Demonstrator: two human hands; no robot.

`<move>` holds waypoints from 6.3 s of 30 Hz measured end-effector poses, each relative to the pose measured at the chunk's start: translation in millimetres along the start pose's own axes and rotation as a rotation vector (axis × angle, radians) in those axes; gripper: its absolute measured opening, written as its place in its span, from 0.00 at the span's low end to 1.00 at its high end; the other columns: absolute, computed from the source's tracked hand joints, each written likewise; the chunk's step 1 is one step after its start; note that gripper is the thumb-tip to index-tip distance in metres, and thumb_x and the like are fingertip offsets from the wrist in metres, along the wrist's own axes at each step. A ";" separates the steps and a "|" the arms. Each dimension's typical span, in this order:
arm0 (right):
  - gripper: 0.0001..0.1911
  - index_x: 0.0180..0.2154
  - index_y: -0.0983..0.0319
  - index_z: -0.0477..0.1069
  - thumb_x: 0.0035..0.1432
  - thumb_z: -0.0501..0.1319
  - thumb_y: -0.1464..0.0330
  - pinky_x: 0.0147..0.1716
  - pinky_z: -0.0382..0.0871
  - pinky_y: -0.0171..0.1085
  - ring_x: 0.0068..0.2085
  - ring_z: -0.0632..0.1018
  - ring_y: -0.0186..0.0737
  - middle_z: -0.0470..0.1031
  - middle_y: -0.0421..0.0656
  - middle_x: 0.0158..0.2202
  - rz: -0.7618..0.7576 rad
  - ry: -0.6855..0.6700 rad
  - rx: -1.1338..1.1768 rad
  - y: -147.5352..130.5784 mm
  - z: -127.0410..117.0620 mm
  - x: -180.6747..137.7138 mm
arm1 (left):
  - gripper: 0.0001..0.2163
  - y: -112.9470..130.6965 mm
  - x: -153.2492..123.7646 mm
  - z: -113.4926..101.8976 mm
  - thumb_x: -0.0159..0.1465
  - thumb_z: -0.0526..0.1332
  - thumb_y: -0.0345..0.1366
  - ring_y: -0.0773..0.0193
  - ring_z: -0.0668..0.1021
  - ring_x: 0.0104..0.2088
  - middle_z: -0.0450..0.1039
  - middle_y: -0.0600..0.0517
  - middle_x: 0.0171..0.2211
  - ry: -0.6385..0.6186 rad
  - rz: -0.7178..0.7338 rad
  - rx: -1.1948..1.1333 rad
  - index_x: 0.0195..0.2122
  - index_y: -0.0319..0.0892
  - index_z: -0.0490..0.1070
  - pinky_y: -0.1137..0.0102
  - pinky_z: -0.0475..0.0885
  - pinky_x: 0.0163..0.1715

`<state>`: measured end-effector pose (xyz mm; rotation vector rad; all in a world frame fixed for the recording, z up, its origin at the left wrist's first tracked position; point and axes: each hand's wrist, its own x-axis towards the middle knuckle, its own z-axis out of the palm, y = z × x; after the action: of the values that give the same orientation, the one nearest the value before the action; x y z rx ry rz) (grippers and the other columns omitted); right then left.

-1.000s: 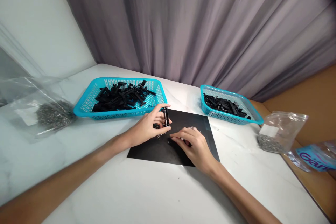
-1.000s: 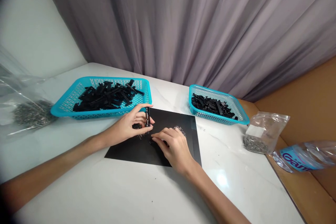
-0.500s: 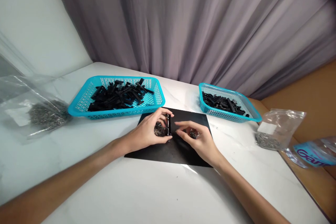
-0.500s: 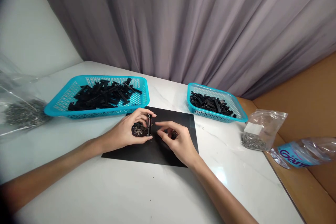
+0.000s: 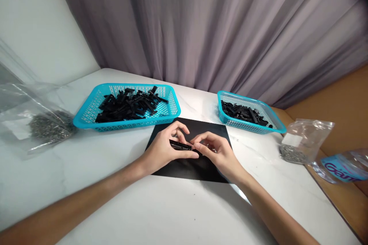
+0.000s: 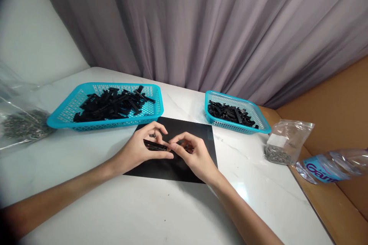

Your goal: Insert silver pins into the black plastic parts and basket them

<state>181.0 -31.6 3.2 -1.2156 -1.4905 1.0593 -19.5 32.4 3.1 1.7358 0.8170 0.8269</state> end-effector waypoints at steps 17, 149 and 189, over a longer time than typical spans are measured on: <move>0.05 0.39 0.57 0.78 0.67 0.63 0.66 0.29 0.64 0.36 0.36 0.75 0.38 0.78 0.43 0.41 -0.269 0.233 -0.130 8.2 21.2 -5.1 | 0.26 13.5 -11.9 2.6 0.62 0.62 0.37 0.47 0.58 0.72 0.63 0.50 0.68 -0.213 -0.321 -0.415 0.63 0.53 0.66 0.46 0.52 0.71; 0.12 0.46 0.63 0.80 0.72 0.57 0.71 0.33 0.66 0.39 0.33 0.71 0.41 0.82 0.46 0.35 -0.396 -0.235 -0.607 -14.3 -9.1 -16.1 | 0.37 -6.9 6.9 -20.9 0.58 0.74 0.38 0.55 0.81 0.45 0.80 0.46 0.45 -0.124 0.683 0.551 0.68 0.42 0.64 0.61 0.80 0.47; 0.18 0.58 0.56 0.75 0.72 0.54 0.69 0.47 0.74 0.46 0.43 0.77 0.44 0.72 0.49 0.47 -0.218 -0.047 -0.791 35.5 -83.5 -2.0 | 0.31 -12.7 16.1 -27.5 0.58 0.71 0.55 0.51 0.82 0.50 0.79 0.47 0.50 0.026 0.261 0.494 0.58 0.47 0.68 0.52 0.78 0.56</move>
<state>269.8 -22.6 -13.4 -1.4978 -2.1180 0.3368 -35.5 62.7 0.6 2.3091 0.8736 0.8676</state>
